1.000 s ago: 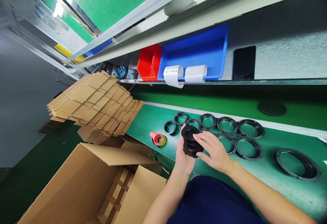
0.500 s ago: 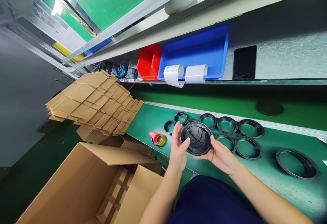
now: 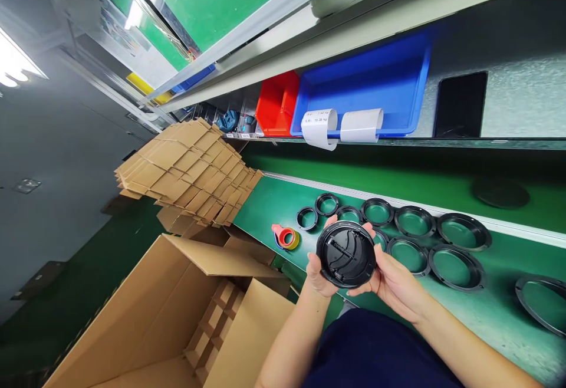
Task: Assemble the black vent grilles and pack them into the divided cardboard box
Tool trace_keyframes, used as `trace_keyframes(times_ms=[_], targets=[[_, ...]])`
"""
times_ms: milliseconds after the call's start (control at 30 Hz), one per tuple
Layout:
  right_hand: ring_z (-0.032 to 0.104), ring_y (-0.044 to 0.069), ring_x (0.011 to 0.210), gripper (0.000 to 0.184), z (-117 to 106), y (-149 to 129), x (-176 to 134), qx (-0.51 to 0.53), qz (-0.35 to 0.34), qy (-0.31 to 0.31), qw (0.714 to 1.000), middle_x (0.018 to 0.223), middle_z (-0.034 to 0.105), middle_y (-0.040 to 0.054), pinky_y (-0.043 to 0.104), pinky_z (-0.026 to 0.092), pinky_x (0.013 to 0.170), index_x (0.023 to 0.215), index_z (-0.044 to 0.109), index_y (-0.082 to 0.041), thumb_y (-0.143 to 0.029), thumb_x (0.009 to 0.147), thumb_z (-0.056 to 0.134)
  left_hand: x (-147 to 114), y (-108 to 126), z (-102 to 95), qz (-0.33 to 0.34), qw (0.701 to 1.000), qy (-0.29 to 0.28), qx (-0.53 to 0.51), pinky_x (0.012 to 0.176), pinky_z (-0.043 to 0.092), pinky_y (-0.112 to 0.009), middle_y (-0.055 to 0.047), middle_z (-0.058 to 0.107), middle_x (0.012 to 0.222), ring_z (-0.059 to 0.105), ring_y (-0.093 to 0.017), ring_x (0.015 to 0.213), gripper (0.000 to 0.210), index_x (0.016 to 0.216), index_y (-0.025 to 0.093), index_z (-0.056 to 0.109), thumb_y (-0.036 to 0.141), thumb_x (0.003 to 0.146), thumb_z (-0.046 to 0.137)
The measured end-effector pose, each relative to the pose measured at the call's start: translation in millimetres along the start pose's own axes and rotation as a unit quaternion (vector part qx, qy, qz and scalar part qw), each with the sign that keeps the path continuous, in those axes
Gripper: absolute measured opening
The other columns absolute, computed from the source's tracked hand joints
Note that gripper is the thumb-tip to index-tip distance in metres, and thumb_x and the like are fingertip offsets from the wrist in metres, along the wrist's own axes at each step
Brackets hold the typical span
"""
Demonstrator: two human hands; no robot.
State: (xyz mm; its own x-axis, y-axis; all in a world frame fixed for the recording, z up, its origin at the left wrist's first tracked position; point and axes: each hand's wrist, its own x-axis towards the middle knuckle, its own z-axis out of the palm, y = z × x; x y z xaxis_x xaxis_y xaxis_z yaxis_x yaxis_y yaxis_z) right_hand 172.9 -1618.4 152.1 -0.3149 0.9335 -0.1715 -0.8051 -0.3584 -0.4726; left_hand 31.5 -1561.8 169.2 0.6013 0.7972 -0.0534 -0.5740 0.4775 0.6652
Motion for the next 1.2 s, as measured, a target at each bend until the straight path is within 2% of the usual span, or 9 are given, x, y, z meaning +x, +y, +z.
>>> trace_keyframes(times_ms=[133, 233, 300, 400, 500, 567, 667, 833, 1200], targets=[[0.066, 0.018, 0.076, 0.047, 3.6, 3.9, 0.6, -0.054, 0.005, 0.046, 0.997, 0.098, 0.071, 0.0064, 0.036, 0.063, 0.067, 0.117, 0.067, -0.022, -0.062, 0.097, 0.053, 1.9, 3.5, 6.7, 0.005, 1.000, -0.010, -0.015, 0.110, 0.029, -0.070, -0.018, 0.054, 0.140, 0.043, -0.045, 0.135, 0.115, 0.156, 0.035, 0.019, 0.087, 0.064, 0.066], [0.062, 0.019, 0.069, 0.056, -6.6, 0.6, 4.1, -0.193, -0.002, 0.084, 0.978, 0.079, 0.067, 0.0053, 0.033, 0.058, 0.065, 0.095, 0.068, -0.019, -0.070, 0.096, 0.044, 1.6, 3.7, 10.4, 0.017, 1.000, 0.010, -0.015, 0.111, 0.029, -0.070, -0.018, 0.054, 0.141, 0.043, -0.044, 0.135, 0.113, 0.156, 0.035, 0.018, 0.088, 0.066, 0.062], [0.057, 0.017, 0.067, 0.053, -14.9, -6.1, 4.8, -0.332, -0.079, 0.148, 0.928, 0.071, 0.061, 0.0029, 0.030, 0.052, 0.064, 0.079, 0.063, -0.019, -0.068, 0.096, 0.048, 0.6, 3.6, 11.8, 0.021, 0.999, 0.028, -0.017, 0.112, 0.029, -0.068, -0.017, 0.053, 0.142, 0.043, -0.043, 0.136, 0.111, 0.156, 0.036, 0.017, 0.088, 0.067, 0.060], [0.055, 0.017, 0.073, 0.036, -17.5, -18.8, 2.9, -0.492, -0.244, 0.232, 0.803, 0.076, 0.061, 0.0011, 0.029, 0.046, 0.067, 0.081, 0.060, -0.021, -0.053, 0.097, 0.056, -0.5, 3.0, 14.0, 0.018, 0.999, 0.046, -0.020, 0.114, 0.028, -0.065, -0.016, 0.051, 0.144, 0.042, -0.040, 0.137, 0.112, 0.156, 0.036, 0.016, 0.087, 0.067, 0.061], [0.059, 0.020, 0.089, 0.017, -4.8, -27.1, 2.6, -0.574, -0.365, 0.187, 0.709, 0.092, 0.067, 0.0028, 0.034, 0.046, 0.081, 0.092, 0.066, -0.023, -0.036, 0.100, 0.056, -0.6, 0.5, 16.1, 0.017, 0.998, 0.062, -0.018, 0.117, 0.027, -0.062, -0.015, 0.053, 0.144, 0.042, -0.038, 0.138, 0.112, 0.156, 0.035, 0.018, 0.086, 0.067, 0.063], [0.059, 0.021, 0.097, 0.012, 6.5, -27.8, 5.3, -0.603, -0.403, 0.134, 0.675, 0.098, 0.068, 0.0032, 0.036, 0.045, 0.087, 0.100, 0.068, -0.024, -0.028, 0.100, 0.056, -0.7, -1.8, 17.0, 0.017, 0.997, 0.072, -0.019, 0.117, 0.026, -0.061, -0.014, 0.054, 0.142, 0.042, -0.037, 0.139, 0.110, 0.155, 0.035, 0.021, 0.087, 0.067, 0.062], [0.058, 0.022, 0.101, 0.013, 17.5, -23.6, 12.4, -0.624, -0.399, 0.103, 0.664, 0.101, 0.069, 0.0030, 0.039, 0.043, 0.090, 0.107, 0.067, -0.025, -0.026, 0.100, 0.056, -1.6, -4.8, 17.9, 0.019, 0.996, 0.085, -0.018, 0.117, 0.027, -0.062, -0.013, 0.053, 0.143, 0.041, -0.037, 0.139, 0.105, 0.154, 0.036, 0.027, 0.087, 0.068, 0.061], [0.059, 0.023, 0.094, 0.012, 22.3, -15.0, 20.8, -0.641, -0.378, 0.126, 0.656, 0.094, 0.068, 0.0017, 0.040, 0.041, 0.087, 0.098, 0.065, -0.023, -0.033, 0.099, 0.059, -5.1, -9.7, 19.1, 0.023, 0.993, 0.118, 0.015, 0.119, 0.028, -0.059, -0.012, 0.048, 0.148, 0.038, -0.038, 0.141, 0.109, 0.151, 0.035, 0.035, 0.089, 0.061, 0.064], [0.061, 0.019, 0.088, 0.002, 44.1, -10.7, 13.9, -0.657, -0.473, 0.135, 0.571, 0.091, 0.070, 0.0003, 0.040, 0.035, 0.092, 0.096, 0.061, -0.021, -0.021, 0.098, 0.059, -13.7, -27.8, 7.0, 0.086, 0.984, 0.138, 0.078, 0.110, 0.042, -0.052, -0.013, 0.047, 0.148, 0.035, -0.045, 0.140, 0.122, 0.143, 0.032, 0.049, 0.101, 0.043, 0.056]])
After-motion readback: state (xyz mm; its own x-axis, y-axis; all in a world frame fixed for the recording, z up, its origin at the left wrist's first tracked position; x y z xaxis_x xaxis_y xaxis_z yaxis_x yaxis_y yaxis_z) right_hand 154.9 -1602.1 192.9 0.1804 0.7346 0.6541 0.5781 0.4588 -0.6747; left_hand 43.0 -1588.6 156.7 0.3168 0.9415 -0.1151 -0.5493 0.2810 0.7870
